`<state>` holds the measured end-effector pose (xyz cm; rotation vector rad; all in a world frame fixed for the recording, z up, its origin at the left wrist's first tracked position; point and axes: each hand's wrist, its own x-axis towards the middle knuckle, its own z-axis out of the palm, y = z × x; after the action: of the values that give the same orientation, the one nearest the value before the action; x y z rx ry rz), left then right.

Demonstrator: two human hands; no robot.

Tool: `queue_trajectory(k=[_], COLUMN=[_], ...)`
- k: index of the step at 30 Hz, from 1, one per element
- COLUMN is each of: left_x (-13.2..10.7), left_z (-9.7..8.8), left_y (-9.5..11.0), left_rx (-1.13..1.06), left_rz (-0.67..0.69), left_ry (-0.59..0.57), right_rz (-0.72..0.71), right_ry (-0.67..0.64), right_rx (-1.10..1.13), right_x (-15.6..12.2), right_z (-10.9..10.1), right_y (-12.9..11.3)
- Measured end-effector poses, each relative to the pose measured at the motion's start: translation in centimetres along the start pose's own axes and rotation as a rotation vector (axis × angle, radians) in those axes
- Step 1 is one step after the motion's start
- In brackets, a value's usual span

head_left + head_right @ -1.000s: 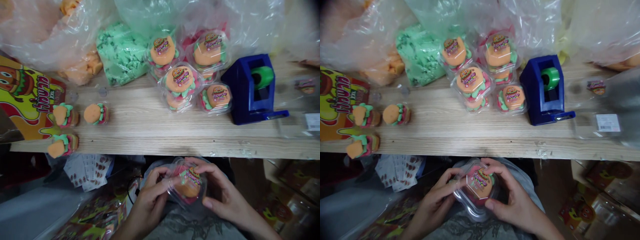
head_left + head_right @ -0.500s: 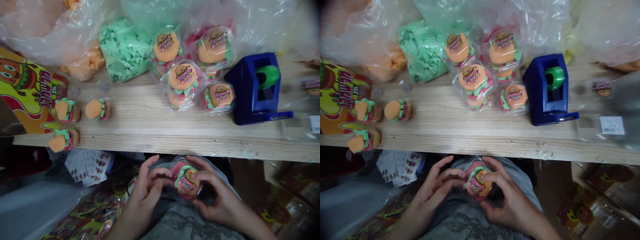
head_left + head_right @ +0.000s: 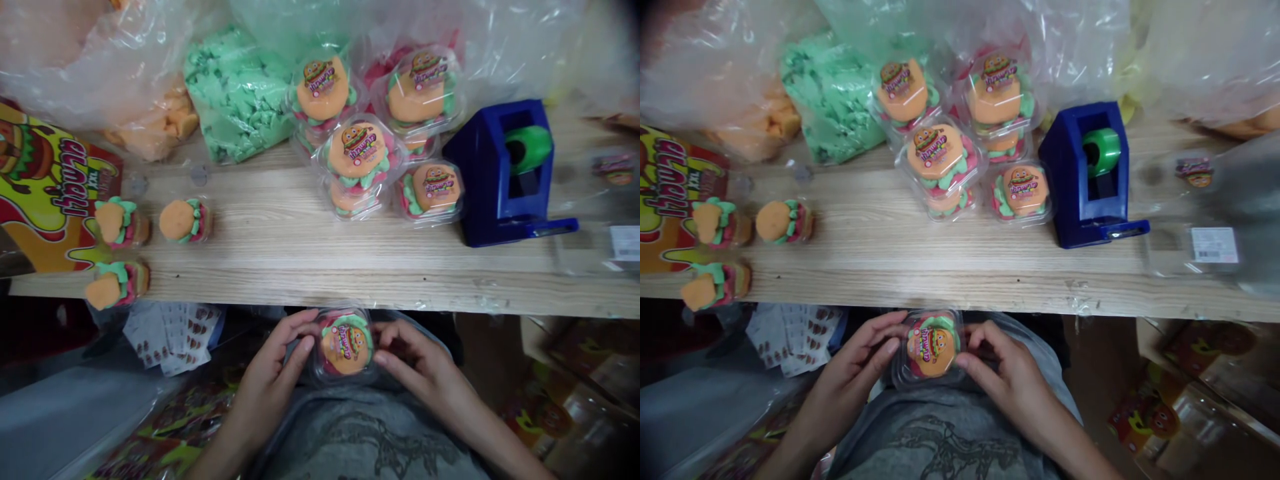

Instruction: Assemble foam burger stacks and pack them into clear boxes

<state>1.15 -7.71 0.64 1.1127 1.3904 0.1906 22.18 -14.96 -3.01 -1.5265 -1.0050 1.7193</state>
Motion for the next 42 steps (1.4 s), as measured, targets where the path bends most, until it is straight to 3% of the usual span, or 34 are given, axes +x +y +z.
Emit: queue_trajectory(k=[4,7,12,21,25,29,35,38,42], left_x=[-0.2,-0.2,0.1,0.5,0.4,0.1,-0.6,-0.9,-1.3], left_z=[0.0,0.1,0.3,0.6,0.8,0.8,0.9,0.7,0.1], left_y=[-0.4,-0.6,-0.7,-1.7,-1.3,-0.4,-0.3,-0.6,-0.2], left_rx=[-0.055,-0.136,-0.219,-0.266,-0.228,-0.180,-0.359,-0.395,-0.210], left_rz=[-0.019,-0.039,-0.077,0.012,-0.034,0.025,0.014,0.012,0.178], left_ry=[0.008,-0.005,-0.046,0.074,-0.018,-0.052,-0.091,-0.124,-0.183], right_rz=[0.065,0.051,-0.107,-0.164,-0.178,-0.186,0.024,-0.050,-0.154], right_ry=[-0.059,-0.180,-0.283,-0.266,-0.247,-0.296,-0.211,-0.160,-0.144], right_rx=[0.214,0.097,-0.123,-0.218,-0.205,-0.168,0.210,0.204,0.133], right_x=[0.4,0.6,0.9,0.9,1.0,0.5,-1.0,-1.3,-1.3], right_z=[0.4,0.1,-0.1,0.6,0.3,-0.2,-0.1,0.1,0.2], right_y=[0.0,-0.8,-1.8,-1.0,-1.2,-1.5,-1.8,-2.3,-2.7])
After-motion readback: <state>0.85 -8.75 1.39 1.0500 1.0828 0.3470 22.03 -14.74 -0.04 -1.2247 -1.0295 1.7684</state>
